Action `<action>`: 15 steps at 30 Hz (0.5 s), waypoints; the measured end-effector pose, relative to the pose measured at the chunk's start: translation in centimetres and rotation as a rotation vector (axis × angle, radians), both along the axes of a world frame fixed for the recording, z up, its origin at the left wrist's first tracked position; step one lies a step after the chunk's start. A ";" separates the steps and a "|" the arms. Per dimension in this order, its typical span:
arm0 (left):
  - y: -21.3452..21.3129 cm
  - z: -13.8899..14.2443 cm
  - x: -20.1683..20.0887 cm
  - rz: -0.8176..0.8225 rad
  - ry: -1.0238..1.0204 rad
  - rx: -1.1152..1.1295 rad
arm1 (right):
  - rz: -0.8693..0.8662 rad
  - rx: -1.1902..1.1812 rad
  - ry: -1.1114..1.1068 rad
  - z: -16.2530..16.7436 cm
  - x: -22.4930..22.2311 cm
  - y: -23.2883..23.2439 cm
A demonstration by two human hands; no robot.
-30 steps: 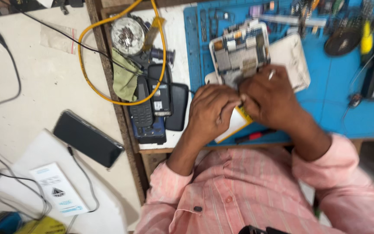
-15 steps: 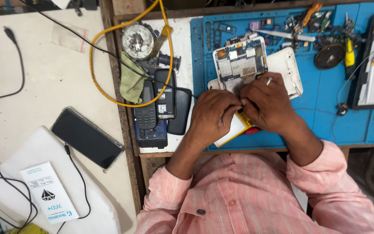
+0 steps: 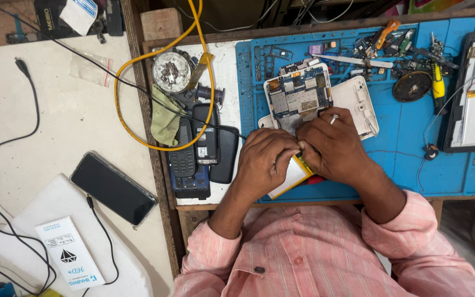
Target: The person works on a disassembled mobile phone, repeatedly handling a small connector or ribbon cable near the battery area. They peel back a protective film from the battery, adjust the connector, and reposition components within the phone chassis. The task involves careful manipulation of small parts without visible use of specialized tools.
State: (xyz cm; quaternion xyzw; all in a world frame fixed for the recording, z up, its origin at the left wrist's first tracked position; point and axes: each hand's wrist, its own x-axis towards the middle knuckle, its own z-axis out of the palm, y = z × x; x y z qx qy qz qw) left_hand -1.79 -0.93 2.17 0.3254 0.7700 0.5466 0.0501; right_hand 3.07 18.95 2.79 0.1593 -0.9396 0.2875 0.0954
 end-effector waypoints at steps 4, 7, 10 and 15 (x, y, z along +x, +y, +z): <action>0.2 -0.1 -0.4 -0.005 -0.009 0.000 | -0.006 0.002 -0.001 0.0 -0.3 0.1; 0.4 -0.1 -0.5 -0.003 -0.010 0.002 | -0.005 -0.003 -0.007 -0.1 -0.4 0.3; 0.3 -0.1 -0.7 -0.009 -0.020 -0.004 | -0.004 -0.006 -0.008 0.0 -0.6 0.3; 0.2 -0.1 -0.9 -0.006 -0.025 -0.003 | -0.002 -0.018 -0.006 0.2 -0.8 0.1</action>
